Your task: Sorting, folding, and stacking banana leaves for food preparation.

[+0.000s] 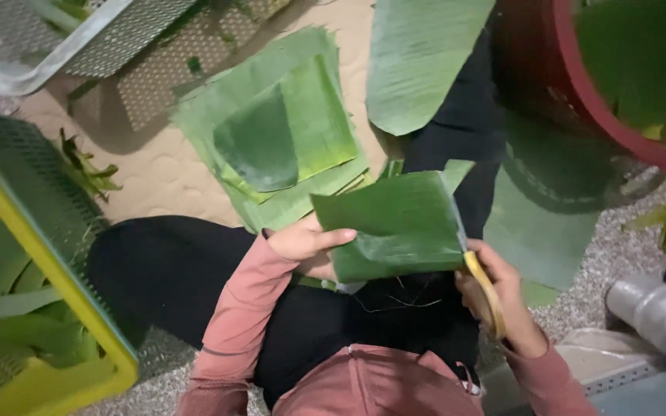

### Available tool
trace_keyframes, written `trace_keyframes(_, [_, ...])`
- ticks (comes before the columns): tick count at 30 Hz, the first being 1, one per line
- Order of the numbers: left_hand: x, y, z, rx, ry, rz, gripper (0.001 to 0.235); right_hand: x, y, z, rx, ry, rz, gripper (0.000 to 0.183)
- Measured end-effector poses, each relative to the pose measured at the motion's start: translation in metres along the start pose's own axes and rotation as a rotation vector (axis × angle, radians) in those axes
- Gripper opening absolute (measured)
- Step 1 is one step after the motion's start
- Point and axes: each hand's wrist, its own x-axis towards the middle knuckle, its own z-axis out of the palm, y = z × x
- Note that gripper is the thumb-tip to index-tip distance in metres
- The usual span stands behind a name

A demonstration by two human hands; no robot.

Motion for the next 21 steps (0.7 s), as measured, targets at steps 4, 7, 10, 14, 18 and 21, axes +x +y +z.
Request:
trace_keyframes(4, [0.007,0.007,-0.010,0.037,-0.070,0.029,0.045,0.004,-0.012,0.011,-0.152,0.188,0.026,0.054])
trace_keyframes(7, [0.010,0.012,-0.017,0.012,-0.118,0.013,0.030,0.008,-0.009,0.020,-0.268,0.277,-0.023,0.061])
trace_keyframes(10, [0.009,0.008,-0.020,-0.010,-0.143,0.012,0.022,0.011,-0.012,0.025,-0.132,0.183,0.033,0.071])
trace_keyframes(14, [0.015,0.005,-0.018,0.009,-0.192,0.012,0.017,0.019,-0.007,0.018,0.043,0.049,0.099,0.075])
trace_keyframes(18, [0.013,0.008,-0.014,0.070,-0.208,0.005,0.016,0.009,-0.001,0.019,0.065,0.128,0.098,0.051])
trace_keyframes(21, [0.017,-0.005,-0.026,0.071,-0.204,0.006,0.022,0.013,-0.017,0.025,0.056,0.122,0.084,0.037])
